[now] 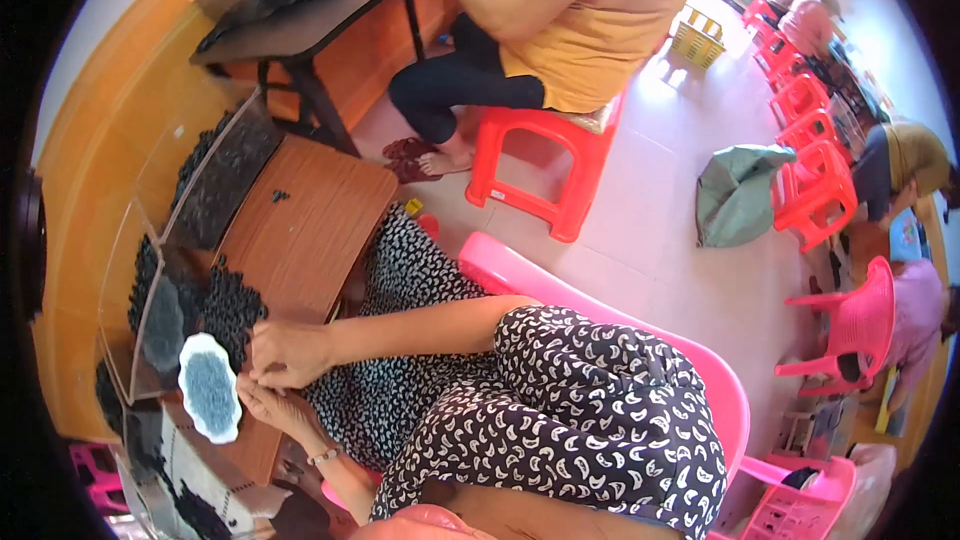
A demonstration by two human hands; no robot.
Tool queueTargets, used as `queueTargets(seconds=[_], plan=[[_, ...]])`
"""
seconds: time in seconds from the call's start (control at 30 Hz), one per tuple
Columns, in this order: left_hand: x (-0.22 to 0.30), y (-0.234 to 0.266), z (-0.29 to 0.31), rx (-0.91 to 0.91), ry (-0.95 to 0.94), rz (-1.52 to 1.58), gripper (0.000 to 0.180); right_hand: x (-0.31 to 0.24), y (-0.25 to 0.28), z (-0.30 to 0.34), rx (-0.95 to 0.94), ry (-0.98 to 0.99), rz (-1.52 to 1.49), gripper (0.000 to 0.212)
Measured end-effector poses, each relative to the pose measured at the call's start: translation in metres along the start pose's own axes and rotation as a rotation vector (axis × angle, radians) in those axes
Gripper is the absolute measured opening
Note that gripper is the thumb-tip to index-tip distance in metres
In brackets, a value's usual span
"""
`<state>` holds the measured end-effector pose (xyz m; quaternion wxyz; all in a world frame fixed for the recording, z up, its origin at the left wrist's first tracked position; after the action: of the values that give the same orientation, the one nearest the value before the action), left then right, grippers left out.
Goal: Sorting and inspecting black buttons and small blue beads at a workshop table.
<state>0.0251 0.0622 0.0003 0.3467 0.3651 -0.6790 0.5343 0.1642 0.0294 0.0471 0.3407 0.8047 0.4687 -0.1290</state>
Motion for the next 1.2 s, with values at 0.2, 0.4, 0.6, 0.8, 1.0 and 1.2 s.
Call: queueTargets(seconds=[0.2, 0.4, 0.6, 0.8, 1.0, 1.2], plan=[[-0.016, 0.011, -0.007, -0.08, -0.039, -0.056, 0.031, 0.015, -0.01, -0.001, -0.055, -0.089, -0.026, 0.012], [-0.004, 0.006, -0.003, -0.137, -0.027, -0.055, 0.049, 0.018, -0.01, -0.006, 0.027, -0.14, -0.12, 0.014], [0.004, 0.002, 0.003, -0.095, 0.04, -0.041, 0.054, 0.006, 0.011, -0.011, -0.097, -0.318, -0.227, 0.015], [0.001, 0.002, 0.0, -0.218, 0.085, -0.06, 0.05, 0.016, 0.028, -0.009, -0.063, -0.239, -0.083, 0.017], [0.006, -0.003, 0.005, -0.198, 0.045, -0.075, 0.042, 0.009, 0.014, -0.015, -0.001, -0.2, -0.127, 0.018], [0.003, -0.005, 0.012, -0.103, -0.127, -0.371, 0.041, 0.008, 0.01, -0.011, -0.033, -0.329, -0.011, 0.021]])
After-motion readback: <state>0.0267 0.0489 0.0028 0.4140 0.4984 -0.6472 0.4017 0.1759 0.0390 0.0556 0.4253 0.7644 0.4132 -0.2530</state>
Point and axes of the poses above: each hand's wrist, its own z-axis away from the middle knuckle, its own y-axis out of the back of the hand, x = y × z, the point moved 2 cm from there along -z, towards the middle knuckle, and after that the axes turned 8 degrees about z, right-handed, at the moved point
